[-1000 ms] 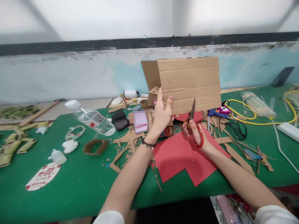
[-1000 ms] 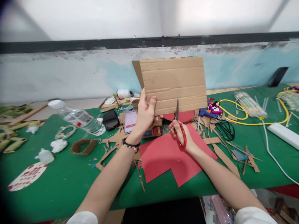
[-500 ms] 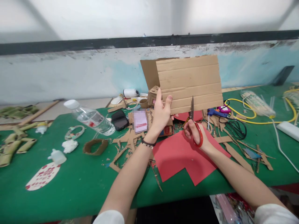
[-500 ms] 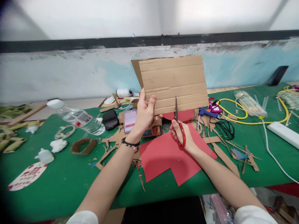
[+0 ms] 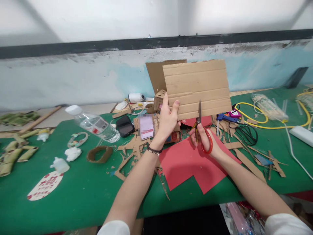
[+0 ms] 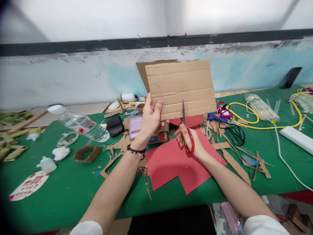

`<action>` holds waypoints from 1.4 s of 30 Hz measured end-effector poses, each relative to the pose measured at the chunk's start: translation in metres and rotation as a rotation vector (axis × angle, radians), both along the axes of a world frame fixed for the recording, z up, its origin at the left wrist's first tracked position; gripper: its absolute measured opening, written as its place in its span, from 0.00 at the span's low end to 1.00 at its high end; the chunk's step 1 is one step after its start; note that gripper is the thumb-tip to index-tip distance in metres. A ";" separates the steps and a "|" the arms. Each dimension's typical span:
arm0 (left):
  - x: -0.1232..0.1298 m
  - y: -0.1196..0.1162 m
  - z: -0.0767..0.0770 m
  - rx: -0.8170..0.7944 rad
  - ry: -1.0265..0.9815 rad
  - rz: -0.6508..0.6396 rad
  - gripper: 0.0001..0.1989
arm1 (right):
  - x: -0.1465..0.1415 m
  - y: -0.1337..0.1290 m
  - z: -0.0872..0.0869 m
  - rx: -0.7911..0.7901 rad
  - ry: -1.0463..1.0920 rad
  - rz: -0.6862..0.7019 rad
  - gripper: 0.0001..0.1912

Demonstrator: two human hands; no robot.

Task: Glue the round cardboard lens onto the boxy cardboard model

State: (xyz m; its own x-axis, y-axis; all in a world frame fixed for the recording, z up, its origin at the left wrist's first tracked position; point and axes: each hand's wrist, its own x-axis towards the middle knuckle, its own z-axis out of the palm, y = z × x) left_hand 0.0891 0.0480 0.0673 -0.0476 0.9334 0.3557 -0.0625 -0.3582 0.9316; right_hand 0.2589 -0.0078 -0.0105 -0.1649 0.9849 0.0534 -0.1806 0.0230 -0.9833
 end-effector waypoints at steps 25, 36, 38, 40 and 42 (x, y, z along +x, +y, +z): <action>-0.075 -0.042 -0.031 0.302 0.484 0.509 0.30 | 0.046 0.048 0.003 -0.015 0.028 -0.274 0.34; -0.073 -0.022 -0.045 0.142 0.907 0.234 0.47 | 0.088 0.054 0.006 -0.208 -0.272 0.014 0.29; -0.070 -0.019 -0.043 0.132 0.907 0.274 0.40 | 0.089 0.054 0.004 -0.186 -0.310 0.072 0.31; -0.071 -0.021 -0.041 0.145 0.881 0.334 0.35 | 0.090 0.054 0.003 -0.161 -0.352 0.093 0.33; -0.078 -0.025 -0.036 0.162 0.825 0.401 0.32 | 0.092 0.056 0.002 -0.119 -0.436 0.072 0.36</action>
